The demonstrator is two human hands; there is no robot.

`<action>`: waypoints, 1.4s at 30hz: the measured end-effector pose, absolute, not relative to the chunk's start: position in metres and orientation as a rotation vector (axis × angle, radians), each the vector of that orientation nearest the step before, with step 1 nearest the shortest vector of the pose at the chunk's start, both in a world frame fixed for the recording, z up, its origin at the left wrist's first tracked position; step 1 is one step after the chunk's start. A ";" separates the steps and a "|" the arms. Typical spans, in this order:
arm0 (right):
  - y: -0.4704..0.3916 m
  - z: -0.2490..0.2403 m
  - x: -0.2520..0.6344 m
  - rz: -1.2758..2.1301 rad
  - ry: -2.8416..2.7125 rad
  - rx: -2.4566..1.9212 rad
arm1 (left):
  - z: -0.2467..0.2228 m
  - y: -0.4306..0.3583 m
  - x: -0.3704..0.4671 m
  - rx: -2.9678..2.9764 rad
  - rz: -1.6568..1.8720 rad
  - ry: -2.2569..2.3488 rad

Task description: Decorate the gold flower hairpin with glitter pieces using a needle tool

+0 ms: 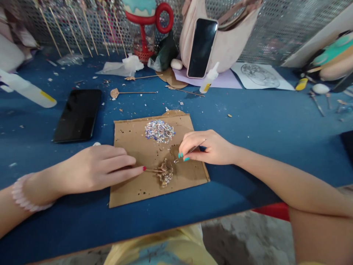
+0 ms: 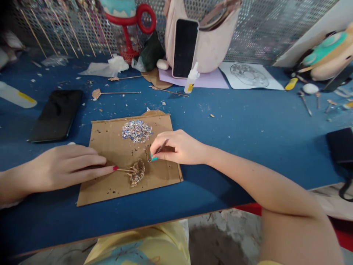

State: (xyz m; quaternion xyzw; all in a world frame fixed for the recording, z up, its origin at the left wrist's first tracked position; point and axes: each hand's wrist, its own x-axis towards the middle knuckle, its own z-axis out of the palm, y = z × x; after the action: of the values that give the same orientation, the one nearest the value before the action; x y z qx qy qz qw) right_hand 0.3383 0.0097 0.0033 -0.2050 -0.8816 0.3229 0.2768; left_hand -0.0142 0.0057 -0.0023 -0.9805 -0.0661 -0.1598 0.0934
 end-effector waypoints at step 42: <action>0.006 0.004 0.337 0.907 -2.333 -0.536 | 0.004 0.001 -0.018 -2.990 -0.524 0.085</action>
State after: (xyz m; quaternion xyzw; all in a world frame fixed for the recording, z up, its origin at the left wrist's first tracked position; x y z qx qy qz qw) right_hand 0.3367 0.0058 0.0037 -0.2007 -0.8731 0.3395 0.2868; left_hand -0.0176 0.0008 0.0044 -0.9832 0.0279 -0.1724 0.0523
